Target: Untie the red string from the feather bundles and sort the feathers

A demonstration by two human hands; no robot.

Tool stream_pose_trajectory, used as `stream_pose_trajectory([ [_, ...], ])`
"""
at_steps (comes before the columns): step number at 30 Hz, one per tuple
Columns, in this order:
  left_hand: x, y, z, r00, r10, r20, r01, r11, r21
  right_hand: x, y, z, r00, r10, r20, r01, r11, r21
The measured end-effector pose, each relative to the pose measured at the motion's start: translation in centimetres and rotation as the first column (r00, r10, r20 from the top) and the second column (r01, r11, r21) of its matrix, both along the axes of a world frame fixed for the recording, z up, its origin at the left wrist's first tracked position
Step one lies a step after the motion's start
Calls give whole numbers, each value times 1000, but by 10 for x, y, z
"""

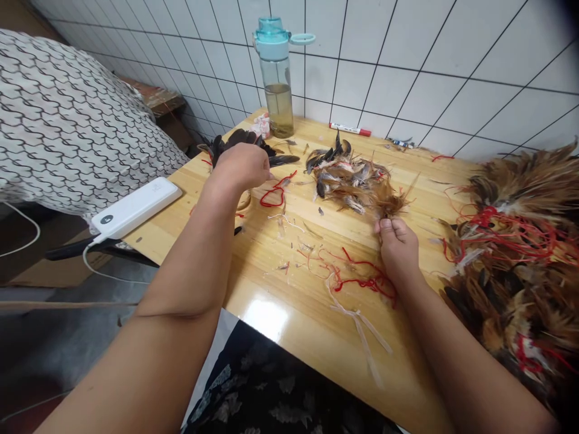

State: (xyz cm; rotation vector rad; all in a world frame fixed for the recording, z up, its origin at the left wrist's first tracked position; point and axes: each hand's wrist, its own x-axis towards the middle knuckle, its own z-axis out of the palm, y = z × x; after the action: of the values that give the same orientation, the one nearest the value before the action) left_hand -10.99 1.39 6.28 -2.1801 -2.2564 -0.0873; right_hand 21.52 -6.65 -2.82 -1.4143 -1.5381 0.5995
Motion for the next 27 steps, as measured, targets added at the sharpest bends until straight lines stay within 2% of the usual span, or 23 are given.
stream_pose_trajectory([
  [5,-3,6,-19,989,-39,-140,19,990,-140,1,1,-3,1000,9,-22,-9,1000,-1],
  [8,1,4,-28,988,-51,-148,18,977,-215,1,1,-2,1000,10,-21,-10,1000,0],
  [10,5,1,-28,990,-58,-129,27,973,-229,0,0,-1,1000,7,-17,-7,1000,-2],
  [13,8,-5,-16,997,-64,-42,56,986,-159,0,-1,0,1000,11,-18,-11,1000,-6],
  [16,6,-11,2,988,-29,152,19,998,68,0,1,0,999,23,-25,-23,1000,-1],
  [19,3,-13,12,889,-76,451,-54,962,268,1,3,0,999,33,-31,-32,999,23],
  [21,4,-12,12,757,-157,635,-71,945,318,1,4,1,998,53,-43,-52,998,38],
  [23,6,-10,9,637,-199,745,-87,941,326,1,4,2,992,93,-83,-91,995,29],
  [25,12,-9,6,598,-205,775,-89,944,318,0,3,1,980,140,-139,-142,990,0],
  [27,21,-12,5,639,-208,741,-41,952,303,-1,3,0,967,175,-187,-183,983,-23],
])
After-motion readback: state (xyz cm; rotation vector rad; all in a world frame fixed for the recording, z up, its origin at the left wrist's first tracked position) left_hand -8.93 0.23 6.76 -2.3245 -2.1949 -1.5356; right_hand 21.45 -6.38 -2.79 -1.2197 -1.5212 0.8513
